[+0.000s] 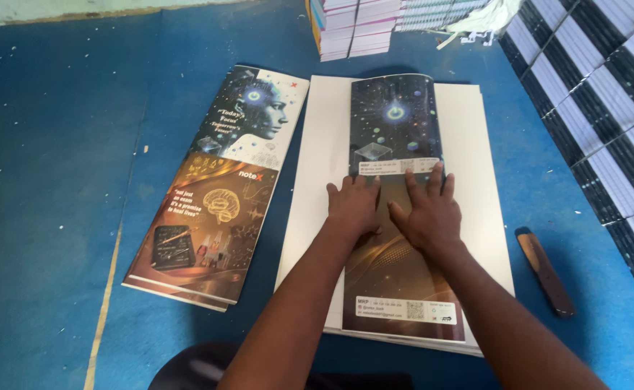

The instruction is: The person is binding books by placing a cover sheet over a stack of pages, folding it over, and pressing the spine with a wooden tool. They repeat this process for multiple books, stacking the finished ones to the left.

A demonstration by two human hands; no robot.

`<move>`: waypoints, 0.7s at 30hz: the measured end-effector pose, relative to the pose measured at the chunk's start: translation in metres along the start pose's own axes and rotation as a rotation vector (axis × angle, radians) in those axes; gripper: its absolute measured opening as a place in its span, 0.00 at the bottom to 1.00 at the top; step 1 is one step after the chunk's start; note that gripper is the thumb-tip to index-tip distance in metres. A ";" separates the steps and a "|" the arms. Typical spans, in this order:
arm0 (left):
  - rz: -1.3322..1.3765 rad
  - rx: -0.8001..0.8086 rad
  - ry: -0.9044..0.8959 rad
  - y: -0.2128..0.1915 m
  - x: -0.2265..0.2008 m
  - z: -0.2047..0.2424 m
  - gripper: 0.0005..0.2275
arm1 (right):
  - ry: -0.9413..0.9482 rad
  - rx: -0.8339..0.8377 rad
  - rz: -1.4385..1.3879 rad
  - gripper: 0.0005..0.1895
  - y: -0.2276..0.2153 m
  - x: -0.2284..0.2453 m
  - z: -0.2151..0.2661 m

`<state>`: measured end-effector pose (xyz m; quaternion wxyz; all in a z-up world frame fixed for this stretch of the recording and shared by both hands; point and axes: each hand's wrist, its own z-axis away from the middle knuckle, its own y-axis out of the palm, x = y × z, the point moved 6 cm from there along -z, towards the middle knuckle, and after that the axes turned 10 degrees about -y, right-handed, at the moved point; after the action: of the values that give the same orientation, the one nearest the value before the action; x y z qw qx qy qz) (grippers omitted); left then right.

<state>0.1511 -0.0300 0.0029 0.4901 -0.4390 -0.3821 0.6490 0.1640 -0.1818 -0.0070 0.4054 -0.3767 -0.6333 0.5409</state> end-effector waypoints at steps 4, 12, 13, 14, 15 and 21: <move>-0.092 0.058 0.024 0.000 -0.009 -0.011 0.45 | -0.026 -0.015 0.022 0.44 0.005 -0.002 -0.002; -0.097 0.114 0.036 -0.004 -0.019 -0.028 0.57 | -0.019 -0.010 0.078 0.44 0.012 -0.004 -0.002; -0.097 0.129 0.023 -0.005 -0.021 -0.028 0.59 | -0.025 -0.018 0.081 0.44 0.012 -0.004 -0.002; -0.097 0.142 0.009 -0.005 -0.023 -0.029 0.62 | -0.032 -0.026 0.084 0.45 0.012 -0.004 -0.002; -0.097 0.156 -0.005 -0.006 -0.025 -0.031 0.65 | -0.038 -0.035 0.087 0.45 0.012 -0.004 -0.002; -0.232 0.138 -0.009 0.003 -0.044 -0.056 0.59 | -0.024 0.036 -0.010 0.44 0.020 -0.012 -0.007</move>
<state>0.2091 -0.0701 -0.0097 0.5892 -0.3542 -0.3871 0.6144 0.1761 -0.1873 -0.0275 0.4072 -0.3597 -0.6300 0.5549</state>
